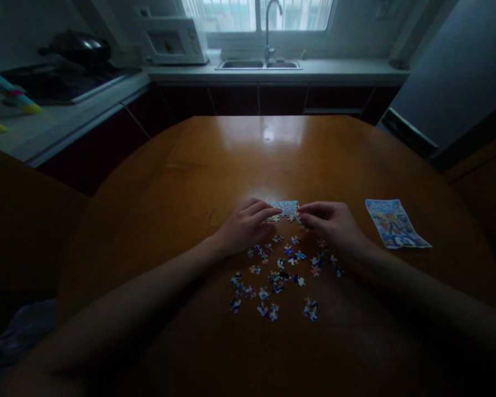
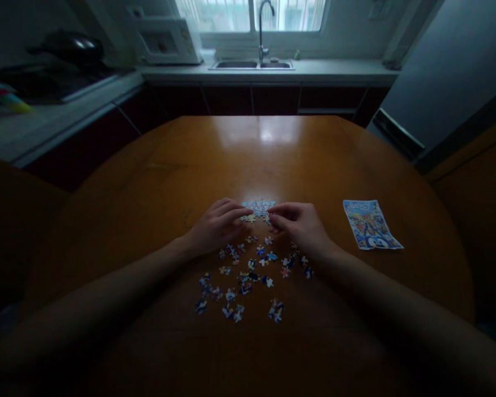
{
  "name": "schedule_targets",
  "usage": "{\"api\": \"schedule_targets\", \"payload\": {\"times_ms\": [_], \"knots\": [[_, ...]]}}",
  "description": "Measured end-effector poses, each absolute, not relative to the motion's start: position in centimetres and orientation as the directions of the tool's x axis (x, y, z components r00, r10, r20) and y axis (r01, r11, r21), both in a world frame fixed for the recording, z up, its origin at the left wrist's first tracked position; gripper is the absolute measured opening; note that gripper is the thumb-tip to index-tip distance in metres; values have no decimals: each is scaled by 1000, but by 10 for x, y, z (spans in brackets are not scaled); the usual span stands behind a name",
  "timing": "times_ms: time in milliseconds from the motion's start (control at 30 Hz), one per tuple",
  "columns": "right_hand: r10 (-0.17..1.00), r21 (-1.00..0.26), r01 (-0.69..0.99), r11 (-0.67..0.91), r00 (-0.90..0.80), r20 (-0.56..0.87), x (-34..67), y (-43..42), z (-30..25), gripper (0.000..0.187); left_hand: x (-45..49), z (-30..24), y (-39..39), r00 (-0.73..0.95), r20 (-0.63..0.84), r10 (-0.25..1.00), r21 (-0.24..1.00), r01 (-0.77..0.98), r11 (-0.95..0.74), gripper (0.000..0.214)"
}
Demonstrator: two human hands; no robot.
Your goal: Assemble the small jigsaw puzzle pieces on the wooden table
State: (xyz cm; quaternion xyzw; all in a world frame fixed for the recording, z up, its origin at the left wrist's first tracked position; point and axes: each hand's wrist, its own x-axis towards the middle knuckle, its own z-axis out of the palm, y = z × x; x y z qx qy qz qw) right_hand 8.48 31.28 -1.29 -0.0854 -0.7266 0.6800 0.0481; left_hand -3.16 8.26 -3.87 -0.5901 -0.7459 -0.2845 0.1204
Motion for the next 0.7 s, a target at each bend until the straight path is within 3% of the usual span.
{"api": "schedule_targets", "payload": {"times_ms": [133,533,700], "knots": [[153,-991,81,-102,-984,-96,71,292,-25,30,-32,-38,81,-308,565,765,316,938,144,40],[107,-999,0,-38,-994,-4,85,283,-19,15,-23,-33,80,-244,654,716,305,951,46,18],[117,-999,-43,9,-992,44,86,279,-24,11,-22,-34,78,-283,601,747,287,949,129,17]]}}
